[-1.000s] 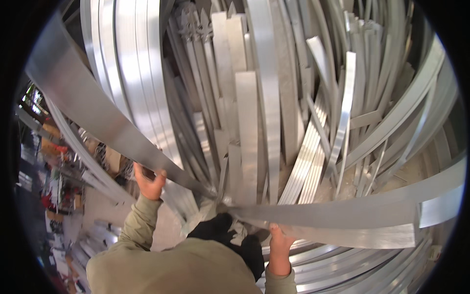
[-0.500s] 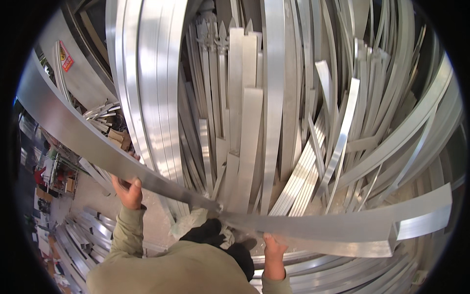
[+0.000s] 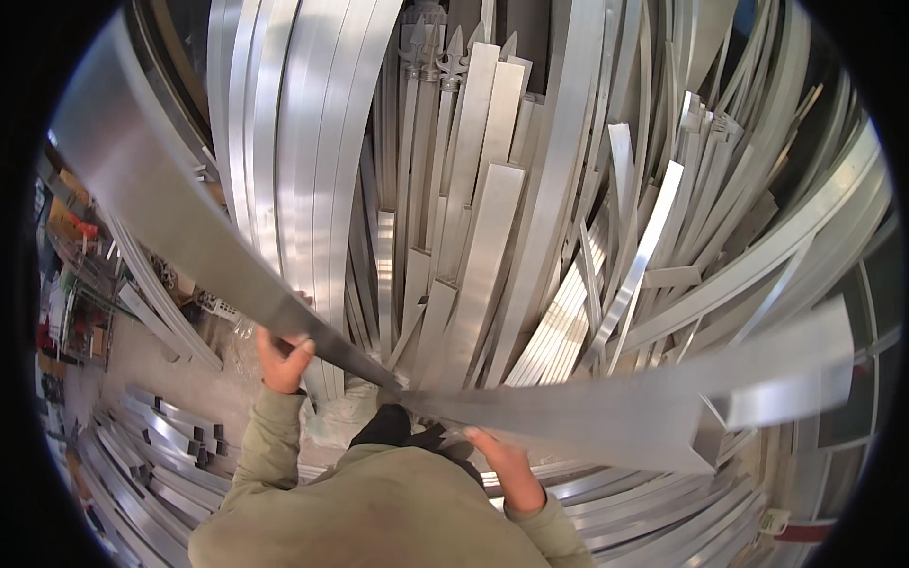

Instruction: The person walks through a cluttered workshop, selects a long metal profile from a stack, and carries it to a cutting machine. They place the profile on the machine bed, adjust its position, and press a button on the control panel to operate the machine.

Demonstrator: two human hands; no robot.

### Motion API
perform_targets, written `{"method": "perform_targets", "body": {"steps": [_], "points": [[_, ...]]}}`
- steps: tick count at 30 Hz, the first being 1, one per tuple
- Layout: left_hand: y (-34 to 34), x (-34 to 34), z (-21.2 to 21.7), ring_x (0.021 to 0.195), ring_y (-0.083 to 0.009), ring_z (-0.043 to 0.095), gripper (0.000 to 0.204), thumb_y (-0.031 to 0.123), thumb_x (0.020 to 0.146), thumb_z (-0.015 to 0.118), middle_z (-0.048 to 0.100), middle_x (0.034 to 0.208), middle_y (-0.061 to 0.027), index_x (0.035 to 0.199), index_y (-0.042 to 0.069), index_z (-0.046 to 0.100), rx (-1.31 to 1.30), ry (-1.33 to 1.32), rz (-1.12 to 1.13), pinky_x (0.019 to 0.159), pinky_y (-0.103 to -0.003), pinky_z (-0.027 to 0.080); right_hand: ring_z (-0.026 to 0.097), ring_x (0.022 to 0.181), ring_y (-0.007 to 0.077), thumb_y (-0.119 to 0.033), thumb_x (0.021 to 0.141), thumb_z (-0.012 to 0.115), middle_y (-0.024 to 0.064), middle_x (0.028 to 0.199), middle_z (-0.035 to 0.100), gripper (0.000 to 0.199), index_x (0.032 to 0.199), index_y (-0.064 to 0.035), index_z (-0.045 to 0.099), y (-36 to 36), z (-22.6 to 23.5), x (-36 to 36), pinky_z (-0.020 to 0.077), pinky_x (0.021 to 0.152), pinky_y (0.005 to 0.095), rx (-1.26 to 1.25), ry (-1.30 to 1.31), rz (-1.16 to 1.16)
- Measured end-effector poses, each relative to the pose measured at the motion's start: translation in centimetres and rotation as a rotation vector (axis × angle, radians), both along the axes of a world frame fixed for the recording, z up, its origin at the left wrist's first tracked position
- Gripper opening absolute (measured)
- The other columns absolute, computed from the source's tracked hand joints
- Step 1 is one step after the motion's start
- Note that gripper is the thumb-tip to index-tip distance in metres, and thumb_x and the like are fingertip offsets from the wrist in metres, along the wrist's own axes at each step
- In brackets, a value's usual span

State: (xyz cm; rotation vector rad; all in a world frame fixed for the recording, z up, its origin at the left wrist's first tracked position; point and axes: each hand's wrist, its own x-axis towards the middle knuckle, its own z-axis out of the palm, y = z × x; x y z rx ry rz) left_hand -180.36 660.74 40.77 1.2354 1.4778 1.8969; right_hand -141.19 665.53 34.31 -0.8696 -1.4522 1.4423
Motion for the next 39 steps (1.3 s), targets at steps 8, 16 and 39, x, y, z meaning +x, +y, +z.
{"method": "perform_targets", "body": {"steps": [8,16,39], "points": [[6.4,0.1,-2.1,0.103,-0.0171,0.059,0.056,0.019,0.078,0.085,0.061,0.112,-0.0051,0.125,0.006,0.057,-0.141,0.084,-0.358,0.092,-0.036,0.051,0.067,0.107,0.0253,-0.032,0.082,0.095,0.0104,0.117,0.072,0.056,0.122,0.0001,0.07,5.2,6.7,-14.0,0.054,0.096,0.0419,0.381,0.034,0.228],[6.9,-2.2,-2.6,0.103,-0.0189,0.055,0.059,0.017,0.08,0.082,0.058,0.115,-0.0067,0.129,0.006,0.051,-0.123,0.156,-0.481,0.094,-0.035,0.048,0.059,0.132,0.0287,-0.031,0.083,0.092,0.0161,0.144,0.059,0.088,0.152,-0.0008,0.046,7.0,7.7,-17.6,0.0481,0.11,0.042,0.229,0.156,0.306],[-0.3,6.3,-6.2,0.125,-0.0295,0.058,0.084,0.038,0.087,0.082,0.058,0.142,-0.0163,0.151,-0.002,0.045,-0.26,-0.489,-0.663,0.108,-0.044,0.048,0.018,0.164,0.0404,-0.061,0.076,0.089,0.023,0.177,0.012,0.133,0.171,-0.0047,0.015,3.0,4.1,-16.4,0.0208,0.13,0.0506,0.532,0.22,0.39]]}}
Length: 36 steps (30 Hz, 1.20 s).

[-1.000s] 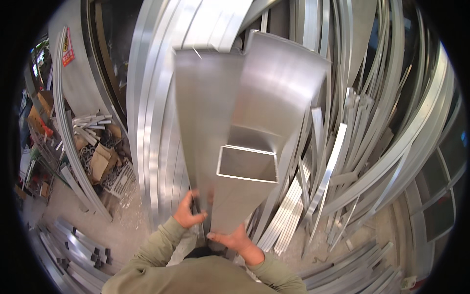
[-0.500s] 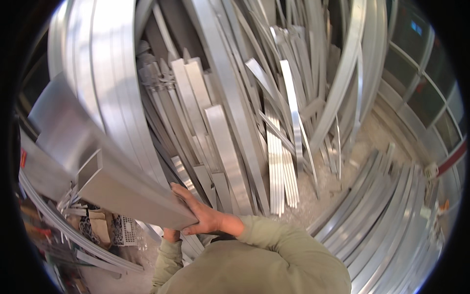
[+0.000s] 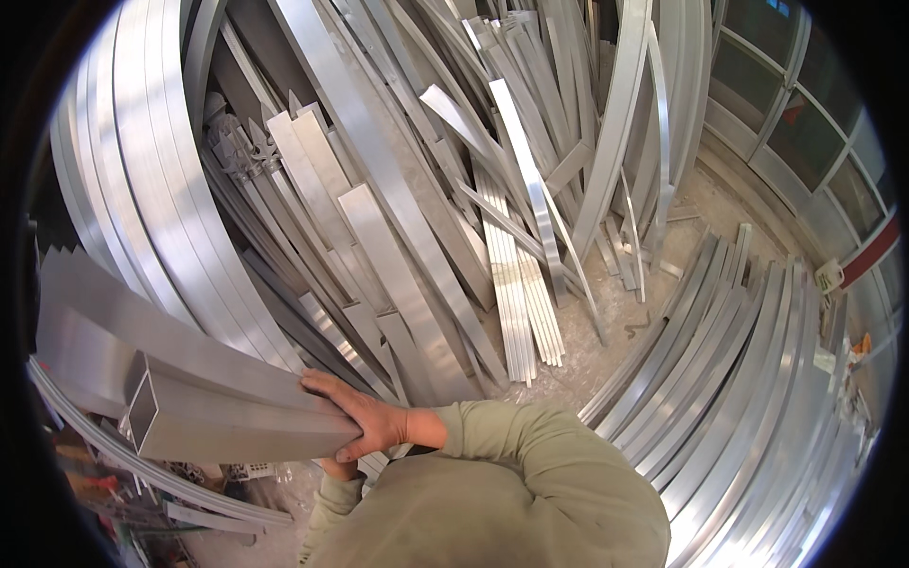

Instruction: The person walks through a cluttered workshop, selects a long metal profile from a stack, and carries it to a cutting machine. They place the profile on the machine bed, adjust its position, and press a button on the control panel to operate the machine.

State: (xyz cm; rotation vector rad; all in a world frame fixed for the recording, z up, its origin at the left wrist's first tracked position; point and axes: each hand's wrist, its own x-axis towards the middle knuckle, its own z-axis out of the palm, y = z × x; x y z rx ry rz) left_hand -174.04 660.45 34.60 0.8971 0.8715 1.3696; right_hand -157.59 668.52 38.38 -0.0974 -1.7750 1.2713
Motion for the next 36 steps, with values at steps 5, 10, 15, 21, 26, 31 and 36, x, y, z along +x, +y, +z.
{"method": "perform_targets", "body": {"steps": [5,10,15,21,26,31,36], "points": [[-0.6,3.8,0.5,0.125,-0.031,0.059,0.082,0.041,0.088,0.081,0.059,0.142,-0.017,0.15,-0.002,0.047,0.016,0.013,-0.012,0.108,-0.045,0.049,0.016,0.164,0.0392,-0.052,0.076,0.091,0.0224,0.177,0.011,0.132,0.171,-0.0034,0.014,-1.2,0.0,3.6,0.019,0.131,0.0489,-0.055,-0.03,0.023],[-0.6,6.7,2.4,0.125,-0.0325,0.059,0.081,0.043,0.089,0.08,0.059,0.142,-0.0177,0.148,-0.002,0.049,0.076,0.053,-0.008,0.109,-0.047,0.049,0.014,0.165,0.0376,-0.045,0.076,0.089,0.0215,0.177,0.012,0.13,0.171,-0.0024,0.012,-3.7,2.6,5.4,0.0162,0.132,0.0467,-0.057,0.027,-0.121],[0.7,7.0,7.9,0.125,-0.034,0.06,0.08,0.046,0.09,0.079,0.06,0.141,-0.0184,0.147,-0.002,0.051,0.23,0.135,0.059,0.109,-0.048,0.049,0.009,0.166,0.0389,-0.056,0.079,0.089,0.0225,0.177,0.009,0.135,0.172,-0.0025,0.008,-2.8,9.6,6.0,0.014,0.132,0.0475,-0.111,0.137,-0.041],[-2.5,6.5,15.6,0.126,-0.0358,0.061,0.079,0.049,0.091,0.077,0.061,0.141,-0.0193,0.145,-0.003,0.053,0.412,0.286,0.154,0.11,-0.05,0.049,0.008,0.165,0.0441,-0.057,0.074,0.093,0.026,0.178,0.002,0.142,0.172,-0.0048,0.005,-2.4,8.3,9.3,0.0192,0.131,0.0532,0.198,-0.002,-0.034],[-4.6,7.8,18.4,0.126,-0.0373,0.062,0.078,0.052,0.091,0.076,0.062,0.141,-0.02,0.144,-0.003,0.056,0.475,0.371,0.258,0.111,-0.051,0.049,0.019,0.162,0.0465,-0.037,0.068,0.095,0.0277,0.176,0.006,0.136,0.172,-0.0046,0.012,-3.9,3.6,9.5,0.0246,0.129,0.0539,0.23,-0.006,-0.241],[-2.3,6.7,19.3,0.136,-0.0393,0.057,0.068,0.047,0.102,0.061,0.059,0.148,-0.0216,0.149,-0.002,0.054,0.708,0.037,-0.034,0.115,-0.058,0.047,0.022,0.16,0.0464,-0.038,0.064,0.092,0.0284,0.173,0.016,0.132,0.169,-0.0035,0.021,-4.4,6.6,11.1,0.0249,0.128,0.0508,0.154,0.155,-0.326],[2.4,7.6,9.9,0.138,-0.0387,0.056,0.068,0.047,0.103,0.061,0.057,0.151,-0.0206,0.151,-0.001,0.053,0.348,-0.132,-0.011,0.116,-0.058,0.045,0.014,0.163,0.0439,-0.046,0.069,0.09,0.0272,0.175,0.012,0.132,0.171,-0.0028,0.017,-3.2,12.3,15.0,0.02,0.129,0.0528,0.141,0.177,-0.314]]}}
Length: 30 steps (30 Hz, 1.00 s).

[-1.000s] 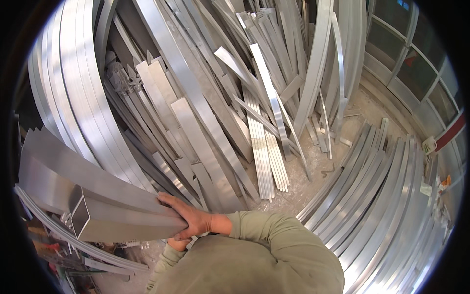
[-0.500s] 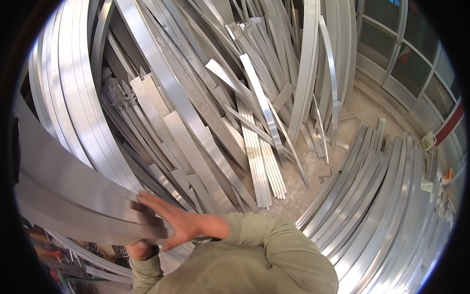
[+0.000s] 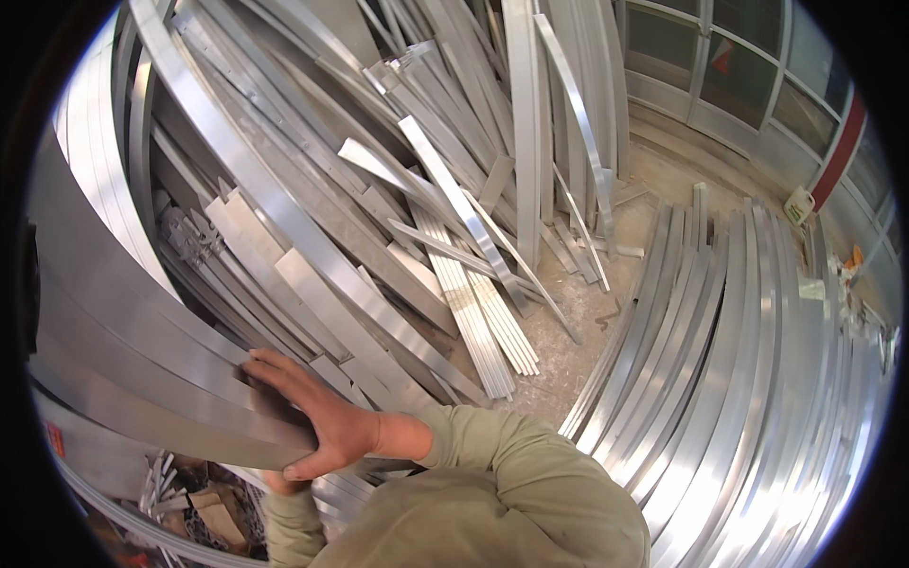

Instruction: The person walks through a cluttered workshop, selects a long metal profile from a stack, and carries it to a cutting machine. They place the profile on the machine bed, adjust its position, and press a button on the control panel to operate the machine.

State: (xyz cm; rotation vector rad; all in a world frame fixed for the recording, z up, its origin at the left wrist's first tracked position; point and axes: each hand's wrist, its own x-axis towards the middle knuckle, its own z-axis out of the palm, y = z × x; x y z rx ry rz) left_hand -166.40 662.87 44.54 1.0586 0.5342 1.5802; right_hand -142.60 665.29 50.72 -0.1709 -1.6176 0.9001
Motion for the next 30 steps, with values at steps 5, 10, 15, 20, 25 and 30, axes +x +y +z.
{"method": "perform_targets", "body": {"steps": [5,10,15,20,25,30], "points": [[-4.2,2.5,-7.1,0.14,-0.0381,0.054,0.069,0.048,0.103,0.06,0.056,0.153,-0.0197,0.152,0.0,0.052,-0.212,-0.069,0.021,0.118,-0.059,0.043,0.019,0.16,0.0483,-0.063,0.073,0.084,0.03,0.174,0.011,0.132,0.172,-0.0057,0.018,-1.6,3.1,0.0,0.0207,0.127,0.0551,0.051,0.007,-0.166],[-5.6,1.2,-5.7,0.142,-0.0375,0.052,0.069,0.048,0.104,0.06,0.054,0.156,-0.0187,0.154,0.001,0.051,-0.169,-0.104,0.093,0.119,-0.06,0.041,0.018,0.156,0.0582,-0.071,0.079,0.076,0.0352,0.172,0.009,0.125,0.171,-0.0076,0.019,-3.0,5.6,-1.4,0.0169,0.125,0.0652,0.094,-0.089,-0.277],[-5.6,-2.9,-1.5,0.144,-0.0369,0.051,0.07,0.049,0.104,0.059,0.053,0.158,-0.0178,0.155,0.002,0.051,-0.024,-0.136,0.207,0.121,-0.061,0.039,0.019,0.156,0.0575,-0.068,0.079,0.077,0.0358,0.171,0.014,0.121,0.168,-0.0046,0.026,-2.1,5.9,-1.9,0.0191,0.124,0.0671,0.334,-0.204,-0.314],[-6.2,-9.4,3.1,0.146,-0.0363,0.049,0.07,0.049,0.105,0.059,0.051,0.16,-0.0169,0.157,0.003,0.05,0.127,-0.17,0.396,0.122,-0.061,0.037,0.041,0.15,0.0444,-0.058,0.089,0.076,0.0254,0.169,0.032,0.105,0.166,-0.003,0.029,-1.7,-2.3,5.2,0.0427,0.116,0.0519,-0.047,-0.416,0.028],[-8.6,-13.8,6.9,0.148,-0.0357,0.047,0.07,0.049,0.105,0.058,0.05,0.163,-0.0159,0.158,0.004,0.049,0.186,-0.159,0.561,0.124,-0.062,0.035,0.064,0.118,0.0416,-0.057,0.096,0.07,0.0208,0.128,0.066,0.083,0.154,-0.0021,0.047,-3.8,-10.6,11.7,0.0503,0.099,0.0509,-0.259,-0.82,-0.161],[-11.0,-15.2,3.5,0.15,-0.0351,0.045,0.071,0.05,0.106,0.058,0.048,0.165,-0.015,0.16,0.004,0.048,0.122,-0.213,0.444,0.125,-0.063,0.033,0.065,0.106,0.0426,-0.063,0.097,0.067,0.0196,0.11,0.069,0.074,0.138,-0.0029,0.06,-4.7,-15.1,12.8,0.0505,0.09,0.0514,-0.276,-0.857,-0.234]]}}
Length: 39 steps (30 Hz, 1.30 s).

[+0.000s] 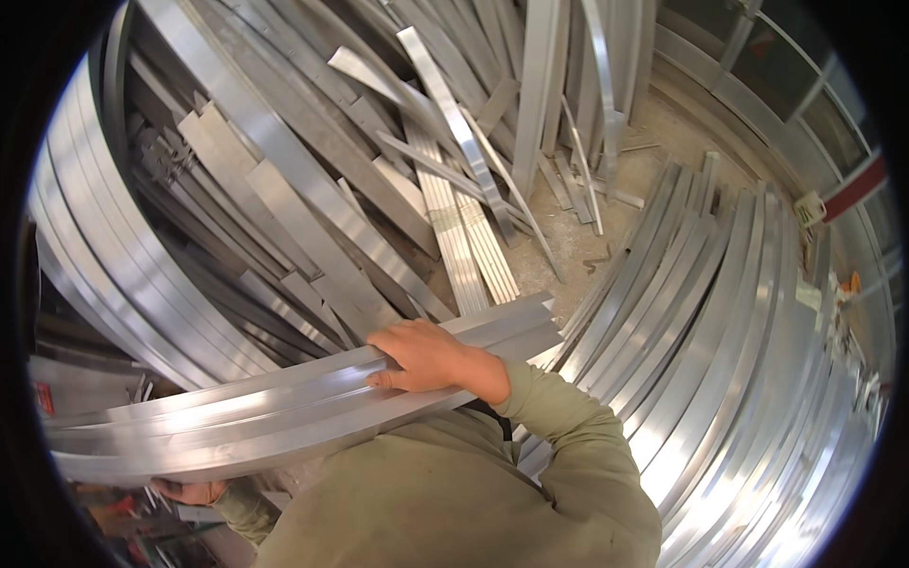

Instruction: The person walks through a cluttered workshop, selects a long metal profile from a stack, and carries it to a cutting machine. They place the profile on the machine bed, adjust its position, and press a button on the control panel to operate the machine.

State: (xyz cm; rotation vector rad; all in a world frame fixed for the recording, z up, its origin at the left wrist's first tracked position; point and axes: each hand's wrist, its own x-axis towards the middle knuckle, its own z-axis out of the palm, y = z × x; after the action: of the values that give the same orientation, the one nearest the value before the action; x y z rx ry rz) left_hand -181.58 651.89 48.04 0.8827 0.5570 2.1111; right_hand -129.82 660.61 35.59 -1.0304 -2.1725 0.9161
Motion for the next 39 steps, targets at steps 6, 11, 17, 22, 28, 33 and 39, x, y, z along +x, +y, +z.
{"method": "perform_targets", "body": {"steps": [6,11,17,22,28,33,39], "points": [[-7.5,-1.0,-7.7,0.152,-0.037,0.044,0.067,0.053,0.105,0.057,0.05,0.165,-0.0095,0.158,0.012,0.053,-0.133,-0.052,-0.274,0.125,-0.069,0.03,0.07,0.104,0.0468,-0.068,0.099,0.059,0.0273,0.105,0.073,0.075,0.118,0.0041,0.069,0.3,-1.7,-2.0,0.0544,0.091,0.0541,-0.231,-0.256,0.271],[-10.4,0.1,-12.5,0.149,-0.0361,0.049,0.064,0.054,0.105,0.056,0.054,0.162,-0.0079,0.156,0.014,0.056,-0.221,-0.147,-0.14,0.124,-0.069,0.032,0.07,0.102,0.0485,-0.066,0.1,0.06,0.0279,0.106,0.072,0.072,0.12,0.0018,0.067,1.4,-1.4,-1.5,0.055,0.089,0.054,-0.311,-0.379,0.35],[-10.8,3.5,-12.1,0.148,-0.034,0.05,0.061,0.05,0.105,0.06,0.055,0.161,-0.0084,0.153,0.013,0.059,-0.168,-0.249,-0.117,0.126,-0.062,0.033,0.068,0.109,0.0477,-0.065,0.101,0.058,0.0268,0.111,0.072,0.069,0.122,0.0001,0.067,2.1,0.0,-2.9,0.0524,0.097,0.0537,-0.258,-0.522,0.327],[-11.9,1.4,-13.7,0.147,-0.0325,0.051,0.059,0.047,0.104,0.062,0.057,0.159,-0.0084,0.151,0.011,0.061,-0.175,-0.319,-0.125,0.126,-0.061,0.034,0.069,0.103,0.0475,-0.062,0.102,0.059,0.0254,0.106,0.073,0.066,0.125,-0.0007,0.067,1.2,-0.5,-4.5,0.0529,0.093,0.0539,-0.238,-0.514,0.306],[-12.8,-1.6,-15.3,0.144,-0.0299,0.054,0.059,0.05,0.104,0.063,0.06,0.156,-0.0073,0.147,0.009,0.064,-0.218,-0.403,-0.049,0.124,-0.056,0.037,0.071,0.096,0.0477,-0.062,0.098,0.062,0.0257,0.099,0.075,0.065,0.109,0.0012,0.07,-0.6,-0.6,-7.7,0.0559,0.086,0.0559,-0.262,-0.544,0.264],[-15.5,-4.6,-15.9,0.143,-0.0295,0.055,0.058,0.049,0.104,0.063,0.061,0.155,-0.0084,0.147,0.009,0.064,-0.2,-0.457,-0.011,0.124,-0.055,0.038,0.071,0.093,0.0483,-0.063,0.097,0.063,0.0261,0.096,0.074,0.065,0.107,0.0011,0.07,-1.8,-0.6,-11.7,0.0565,0.085,0.0566,-0.221,-0.555,0.292],[-18.5,-9.1,-15.1,0.146,-0.0326,0.052,0.058,0.047,0.106,0.061,0.06,0.157,-0.0102,0.149,0.008,0.063,-0.122,-0.398,0.013,0.125,-0.058,0.035,0.07,0.098,0.0472,-0.063,0.097,0.063,0.0244,0.101,0.074,0.066,0.115,-0.0003,0.07,-2.4,1.8,-17.3,0.0553,0.088,0.0545,-0.179,-0.552,0.328]]}}
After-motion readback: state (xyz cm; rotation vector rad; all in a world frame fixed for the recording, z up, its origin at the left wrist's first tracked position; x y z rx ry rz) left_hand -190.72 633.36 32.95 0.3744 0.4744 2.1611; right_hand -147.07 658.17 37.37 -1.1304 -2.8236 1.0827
